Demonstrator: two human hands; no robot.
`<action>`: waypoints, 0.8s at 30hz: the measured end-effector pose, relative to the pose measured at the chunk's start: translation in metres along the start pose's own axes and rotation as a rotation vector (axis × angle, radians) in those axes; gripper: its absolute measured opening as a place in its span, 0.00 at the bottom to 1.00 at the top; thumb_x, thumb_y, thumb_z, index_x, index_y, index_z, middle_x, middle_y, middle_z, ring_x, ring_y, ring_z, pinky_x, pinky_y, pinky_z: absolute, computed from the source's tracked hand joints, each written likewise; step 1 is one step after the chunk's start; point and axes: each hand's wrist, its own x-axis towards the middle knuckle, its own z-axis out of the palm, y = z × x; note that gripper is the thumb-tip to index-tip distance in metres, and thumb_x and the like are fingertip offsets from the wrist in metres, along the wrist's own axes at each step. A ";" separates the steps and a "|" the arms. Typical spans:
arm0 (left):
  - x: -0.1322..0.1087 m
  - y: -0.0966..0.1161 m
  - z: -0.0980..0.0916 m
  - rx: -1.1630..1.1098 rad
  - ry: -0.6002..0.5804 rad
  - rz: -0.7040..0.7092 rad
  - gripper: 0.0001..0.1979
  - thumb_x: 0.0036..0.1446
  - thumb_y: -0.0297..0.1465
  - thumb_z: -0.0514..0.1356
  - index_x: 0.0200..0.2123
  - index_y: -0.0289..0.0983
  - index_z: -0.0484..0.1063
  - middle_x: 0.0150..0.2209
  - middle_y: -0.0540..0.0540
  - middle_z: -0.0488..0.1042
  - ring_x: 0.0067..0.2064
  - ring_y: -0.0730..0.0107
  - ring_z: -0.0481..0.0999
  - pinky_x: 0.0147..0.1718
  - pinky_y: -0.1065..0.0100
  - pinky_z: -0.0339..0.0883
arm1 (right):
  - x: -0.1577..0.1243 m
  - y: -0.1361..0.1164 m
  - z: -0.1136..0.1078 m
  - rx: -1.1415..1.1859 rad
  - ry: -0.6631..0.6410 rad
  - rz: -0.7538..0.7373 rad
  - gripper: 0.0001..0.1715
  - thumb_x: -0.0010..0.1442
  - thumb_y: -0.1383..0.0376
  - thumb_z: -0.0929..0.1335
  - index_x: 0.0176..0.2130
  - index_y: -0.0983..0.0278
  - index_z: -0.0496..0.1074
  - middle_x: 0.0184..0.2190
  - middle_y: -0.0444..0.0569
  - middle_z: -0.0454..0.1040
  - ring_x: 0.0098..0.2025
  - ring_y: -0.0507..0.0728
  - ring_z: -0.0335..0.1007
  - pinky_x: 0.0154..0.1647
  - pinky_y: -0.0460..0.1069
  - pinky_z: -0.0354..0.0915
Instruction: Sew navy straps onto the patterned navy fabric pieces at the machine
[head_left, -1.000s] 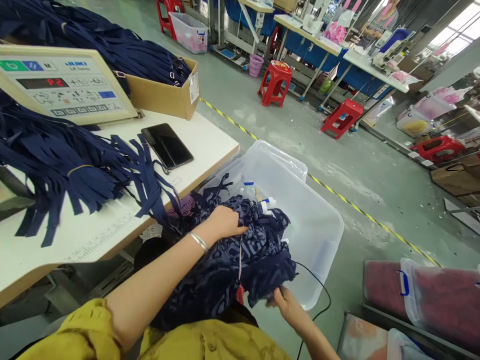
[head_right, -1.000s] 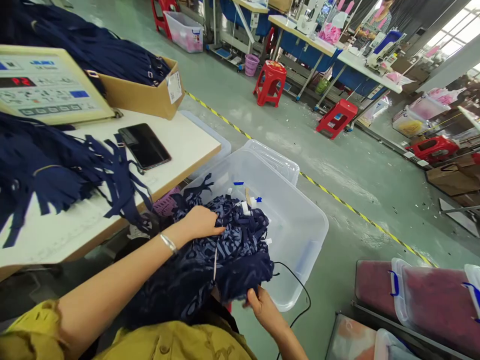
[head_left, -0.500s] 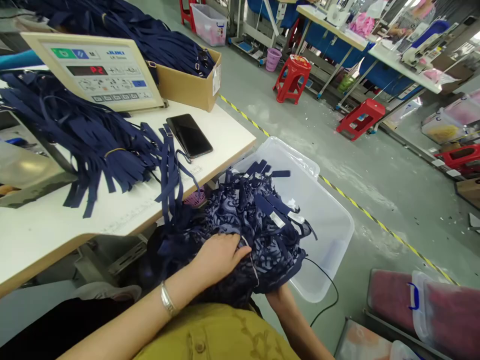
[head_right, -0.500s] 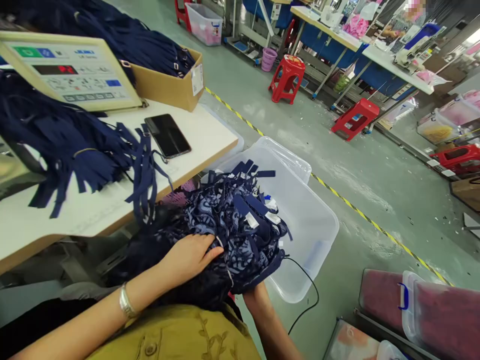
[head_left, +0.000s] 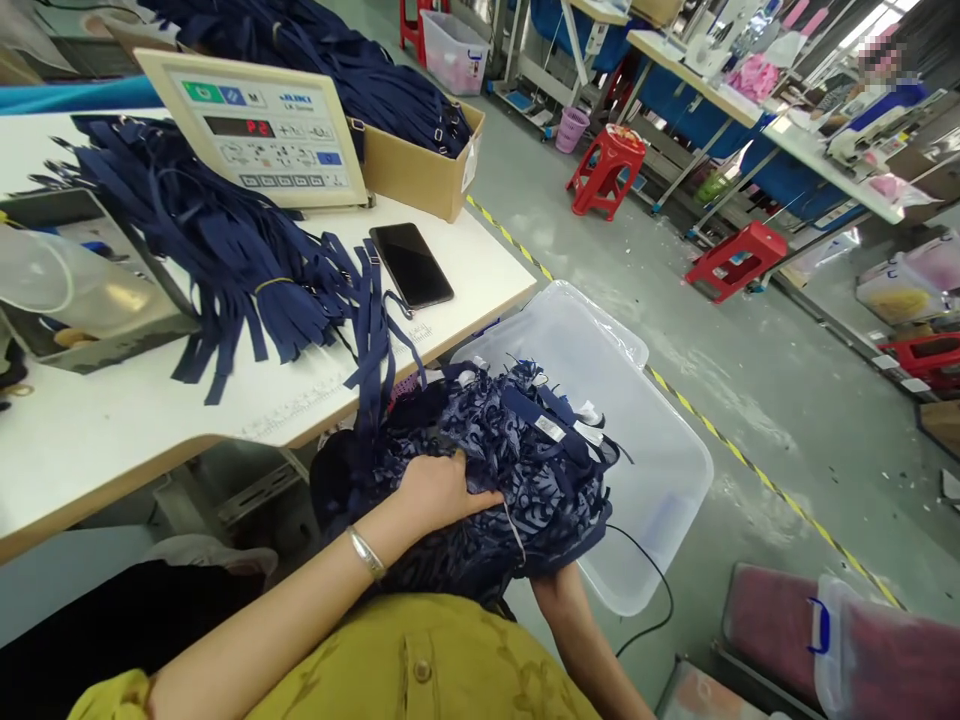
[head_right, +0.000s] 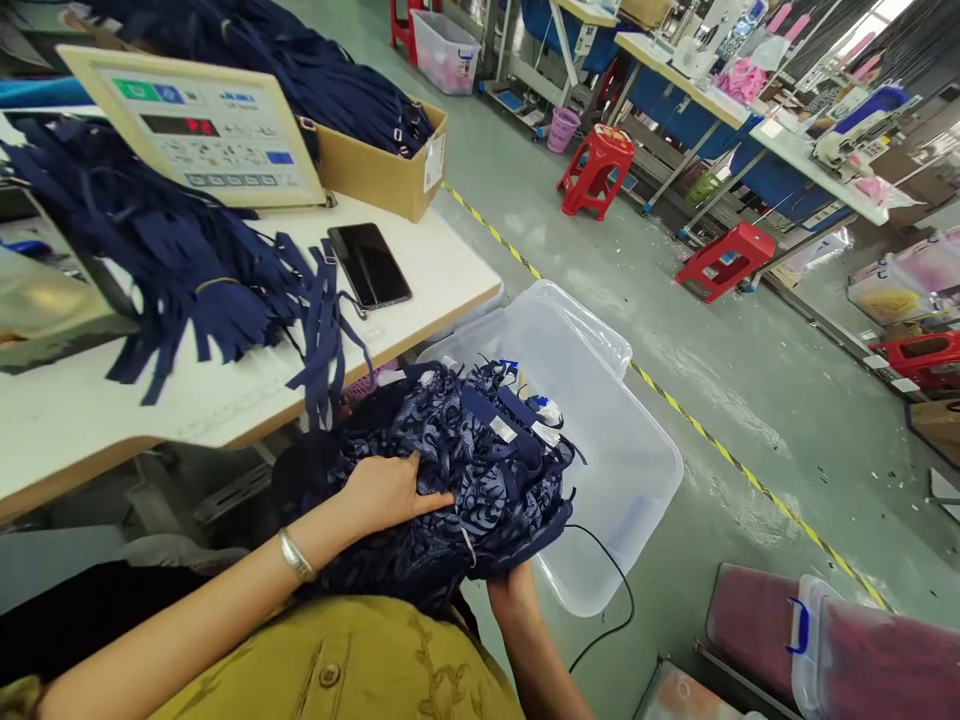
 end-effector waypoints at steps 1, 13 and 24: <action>-0.002 -0.001 0.001 -0.019 0.000 0.011 0.41 0.48 0.64 0.48 0.34 0.30 0.76 0.24 0.35 0.75 0.30 0.50 0.76 0.35 0.55 0.65 | 0.000 -0.001 0.000 0.036 0.001 0.031 0.42 0.67 0.52 0.40 0.56 0.60 0.69 0.34 0.56 0.79 0.45 0.61 0.76 0.46 0.59 0.71; -0.028 0.009 0.030 -0.128 0.254 -0.110 0.35 0.56 0.53 0.53 0.52 0.27 0.63 0.46 0.32 0.65 0.49 0.49 0.68 0.48 0.51 0.64 | 0.002 -0.036 -0.019 0.035 -0.140 0.332 0.39 0.62 0.39 0.49 0.42 0.54 0.76 0.27 0.50 0.78 0.34 0.59 0.77 0.32 0.54 0.72; -0.053 0.011 0.031 -0.164 0.168 0.007 0.25 0.54 0.48 0.57 0.47 0.36 0.71 0.40 0.40 0.69 0.40 0.59 0.71 0.40 0.61 0.66 | 0.065 -0.215 -0.066 -0.572 -0.670 -0.301 0.21 0.68 0.56 0.57 0.45 0.59 0.75 0.38 0.50 0.78 0.36 0.55 0.76 0.36 0.49 0.71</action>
